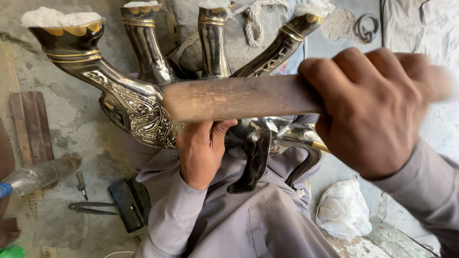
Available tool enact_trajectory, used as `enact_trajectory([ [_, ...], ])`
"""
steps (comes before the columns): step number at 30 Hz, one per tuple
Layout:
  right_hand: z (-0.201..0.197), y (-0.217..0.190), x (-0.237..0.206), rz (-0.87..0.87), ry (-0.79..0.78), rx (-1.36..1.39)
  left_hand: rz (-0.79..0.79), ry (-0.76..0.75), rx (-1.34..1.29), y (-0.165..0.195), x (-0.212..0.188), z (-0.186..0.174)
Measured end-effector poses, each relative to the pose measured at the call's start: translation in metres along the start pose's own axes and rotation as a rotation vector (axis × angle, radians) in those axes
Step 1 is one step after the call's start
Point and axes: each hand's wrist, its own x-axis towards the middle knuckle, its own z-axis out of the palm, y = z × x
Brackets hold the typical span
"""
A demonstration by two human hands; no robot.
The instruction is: The person sits on the floor holding an ornate brass object on their lap and engraves decorative patterns into it, holding a chisel against the surface with one hand and striking it with a wooden mallet held in the other hand, repositioning the chisel across different areas of the design.
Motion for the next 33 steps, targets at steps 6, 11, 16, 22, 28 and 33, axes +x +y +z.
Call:
enact_trajectory([
  [6,0.009,0.01,-0.006,0.02,-0.011,0.143,0.062,-0.033,0.159,-0.001,0.001,-0.001],
  [11,0.024,0.016,-0.015,0.002,0.044,0.045,0.033,-0.057,0.031,-0.006,0.002,-0.002],
  [16,0.034,0.023,-0.018,-0.084,0.125,-0.167,0.042,-0.127,-0.004,-0.006,0.004,-0.006],
  [22,0.042,0.024,-0.019,-0.05,0.169,-0.062,0.076,-0.192,-0.038,-0.004,0.011,-0.008],
  [28,0.05,0.023,-0.021,-0.042,0.241,-0.037,0.15,-0.284,-0.03,-0.003,0.023,-0.012],
  [33,0.069,0.027,-0.03,0.119,0.268,0.342,0.235,-0.307,-0.036,-0.002,0.03,-0.018],
])
